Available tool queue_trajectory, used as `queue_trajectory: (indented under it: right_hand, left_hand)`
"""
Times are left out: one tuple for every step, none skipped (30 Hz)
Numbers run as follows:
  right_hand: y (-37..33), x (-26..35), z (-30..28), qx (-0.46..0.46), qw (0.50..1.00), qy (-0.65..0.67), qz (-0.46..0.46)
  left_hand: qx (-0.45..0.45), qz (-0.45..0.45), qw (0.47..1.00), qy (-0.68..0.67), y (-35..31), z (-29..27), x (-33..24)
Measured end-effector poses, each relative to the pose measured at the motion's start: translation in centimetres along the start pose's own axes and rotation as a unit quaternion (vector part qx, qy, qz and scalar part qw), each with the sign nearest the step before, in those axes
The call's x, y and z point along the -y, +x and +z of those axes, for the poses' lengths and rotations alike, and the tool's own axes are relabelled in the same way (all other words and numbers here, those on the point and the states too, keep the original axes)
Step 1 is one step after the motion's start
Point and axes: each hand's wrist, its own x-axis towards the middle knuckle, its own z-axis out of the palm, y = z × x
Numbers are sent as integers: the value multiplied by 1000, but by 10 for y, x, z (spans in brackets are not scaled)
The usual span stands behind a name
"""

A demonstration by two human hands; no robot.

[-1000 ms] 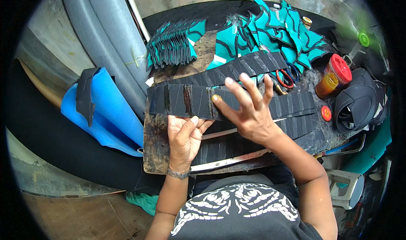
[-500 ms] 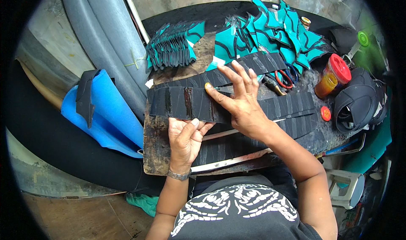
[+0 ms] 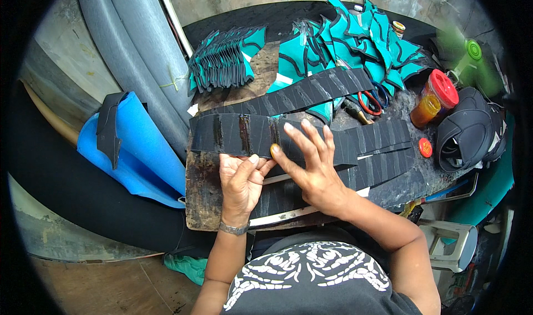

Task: The person repeatedly applies a yellow substance from a small container onto black rubber strips using a small applicator, then places the treated strips on a work surface. The person also handles teal-colored rubber pieces, applying the same substance to their edges and stacking them.

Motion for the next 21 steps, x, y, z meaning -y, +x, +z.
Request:
queue_trajectory:
  right_hand:
    - [-4,3,-1,0,1000,1,-2]
    - [-8,3,-4,28,999,30,15]
    - [-12,3,-8,36,997,62,20]
    - [-16,1,-13,45,994,91,27]
    - [-17,-6,-18,5,990,140,14]
    - [-19,-16,-26,-1,990,138,21]
    - [-22,-30,-36,-24,996,76,40]
    - [-27,-47,-50,-34,997,-2,66]
    - [-33,-67,-66,-75,986,-66,136]
    - [-39,-91,-86,-126,963,-142,190]
    - [-43,-122,-113,-176,940,-205,210]
    - [-48,-150,-142,-200,913,-229,270]
    - [-55,-173,-167,-204,881,-266,333]
    - [-62,-193,-186,-208,843,-285,406]
    - [-69,-211,-197,-212,837,-287,415]
    - [-75,-226,-206,-218,829,-277,434]
    - [-76,-242,-211,-137,814,-301,477]
    - [-80,-253,-214,-67,811,-337,473]
    - [-81,-262,-211,8,797,-362,483]
    - [-79,-270,-206,86,787,-377,481]
    - [-77,-276,-201,111,774,-361,508]
  left_hand:
    - [2,2,1000,-5,0,-1,1]
    - [-1,3,1000,-6,0,-3,2]
    - [-8,4,1000,-9,-1,-3,3]
    - [-18,3,1000,-10,-1,-4,3]
    - [-25,4,1000,-16,-1,-4,3]
    - [-56,3,998,-2,-1,-5,2]
    - [-22,26,999,-5,1,-6,0]
    - [-13,36,999,-24,1,-6,-2]
    - [-8,49,999,-7,2,-7,-5]
    - [-66,29,997,40,2,-7,-8]
    - [-39,42,998,-3,4,-7,-10]
    - [-89,43,995,11,3,-7,-12]
    - [-64,40,997,-10,4,-7,-12]
    - [-45,51,997,-27,4,-8,-12]
    - [-2,55,998,-23,5,-9,-10]
    - [-17,50,998,-23,6,-10,-7]
    - [-19,50,998,-20,7,-10,-4]
    - [-45,51,998,-9,7,-11,-2]
    - [-28,58,998,10,7,-11,1]
    - [-14,54,998,-5,7,-11,3]
    - [-6,32,999,-31,7,-10,4]
